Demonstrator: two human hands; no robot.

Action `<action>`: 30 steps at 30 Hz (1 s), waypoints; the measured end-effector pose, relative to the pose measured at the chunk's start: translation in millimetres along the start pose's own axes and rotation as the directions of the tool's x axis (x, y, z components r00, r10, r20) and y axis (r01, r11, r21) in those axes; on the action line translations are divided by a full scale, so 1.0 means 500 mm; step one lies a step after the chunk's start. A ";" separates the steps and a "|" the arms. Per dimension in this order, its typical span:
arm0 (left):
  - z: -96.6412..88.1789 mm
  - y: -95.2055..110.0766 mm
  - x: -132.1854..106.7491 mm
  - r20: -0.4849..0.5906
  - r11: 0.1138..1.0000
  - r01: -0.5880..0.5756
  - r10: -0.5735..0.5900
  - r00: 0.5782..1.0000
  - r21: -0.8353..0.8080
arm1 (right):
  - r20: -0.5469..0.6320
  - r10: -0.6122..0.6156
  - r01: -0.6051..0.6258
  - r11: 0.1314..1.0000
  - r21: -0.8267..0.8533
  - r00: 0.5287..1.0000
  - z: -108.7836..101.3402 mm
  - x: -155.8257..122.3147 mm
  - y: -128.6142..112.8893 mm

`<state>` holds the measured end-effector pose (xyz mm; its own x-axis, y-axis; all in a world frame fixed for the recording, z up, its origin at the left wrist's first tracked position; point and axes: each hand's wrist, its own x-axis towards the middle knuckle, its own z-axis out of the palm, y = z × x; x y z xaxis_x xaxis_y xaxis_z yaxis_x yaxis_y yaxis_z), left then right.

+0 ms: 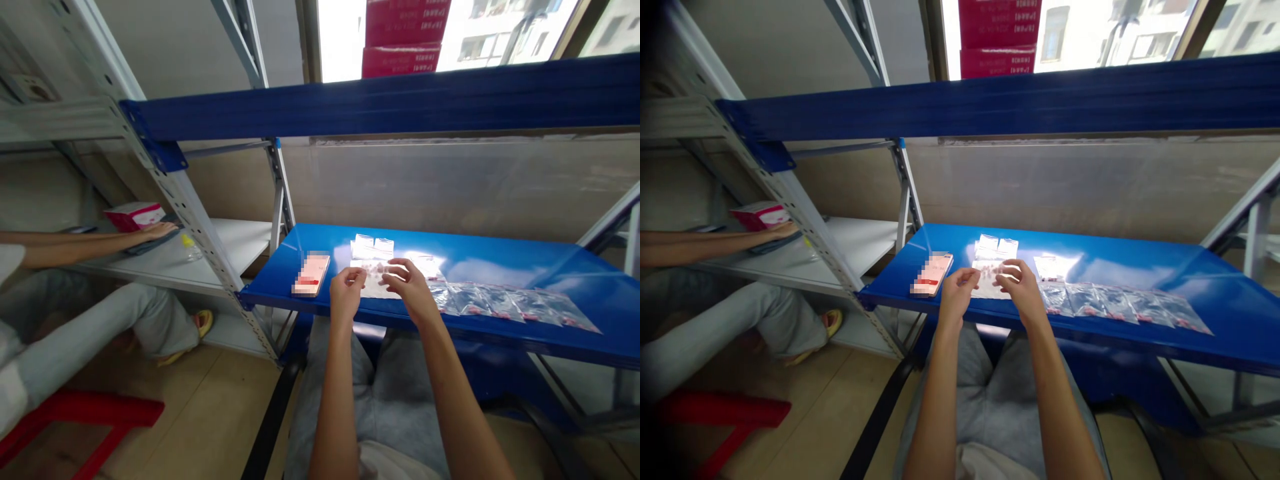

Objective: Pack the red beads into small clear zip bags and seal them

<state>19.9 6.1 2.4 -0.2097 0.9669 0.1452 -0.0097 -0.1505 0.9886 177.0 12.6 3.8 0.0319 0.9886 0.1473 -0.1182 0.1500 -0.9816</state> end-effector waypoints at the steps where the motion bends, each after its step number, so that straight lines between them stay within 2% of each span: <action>1: -0.004 0.006 -0.001 0.017 1.000 -0.015 0.015 1.000 0.003 | 0.022 -0.012 0.011 1.000 0.015 1.000 0.000 -0.004 -0.011; 5: -0.021 0.016 -0.004 0.168 0.999 0.006 -0.011 0.986 0.034 | 0.031 -0.055 0.055 0.998 0.025 0.998 0.002 -0.013 -0.039; 8: -0.036 0.009 -0.004 0.242 0.997 0.019 -0.036 0.970 0.072 | -0.033 -0.087 0.085 0.994 -0.072 0.996 -0.003 -0.011 -0.038; 12: -0.060 0.004 -0.003 0.312 0.991 -0.019 -0.025 0.950 0.135 | 0.000 -0.082 0.080 0.981 -0.175 0.997 -0.020 -0.005 -0.029; 16: -0.069 0.025 -0.013 0.246 0.940 -0.124 0.045 0.968 0.317 | 0.008 -0.064 0.064 0.980 -0.187 0.998 -0.028 -0.003 -0.027; 19: -0.047 0.045 -0.027 0.227 0.854 -0.256 0.167 0.959 0.453 | 0.061 -0.039 0.049 0.983 -0.178 0.997 -0.016 -0.003 -0.025; 21: -0.025 0.053 -0.035 0.247 0.783 -0.310 0.204 0.947 0.540 | 0.109 -0.034 0.051 0.986 -0.161 0.994 -0.003 -0.005 -0.023; 24: 0.002 0.053 -0.040 0.232 0.712 -0.315 0.214 0.949 0.628 | 0.149 -0.044 0.067 0.986 -0.155 0.988 0.016 -0.008 -0.019; 30: 0.010 0.044 -0.034 0.207 0.690 -0.325 0.251 0.946 0.647 | 0.120 -0.071 0.091 0.981 -0.171 0.990 0.026 -0.007 -0.015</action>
<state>28.1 -12.4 22.1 0.0020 0.9193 0.3935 0.6942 -0.2845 0.6612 164.9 8.2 12.4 -0.0793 0.9699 0.2303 0.0566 0.2351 -0.9703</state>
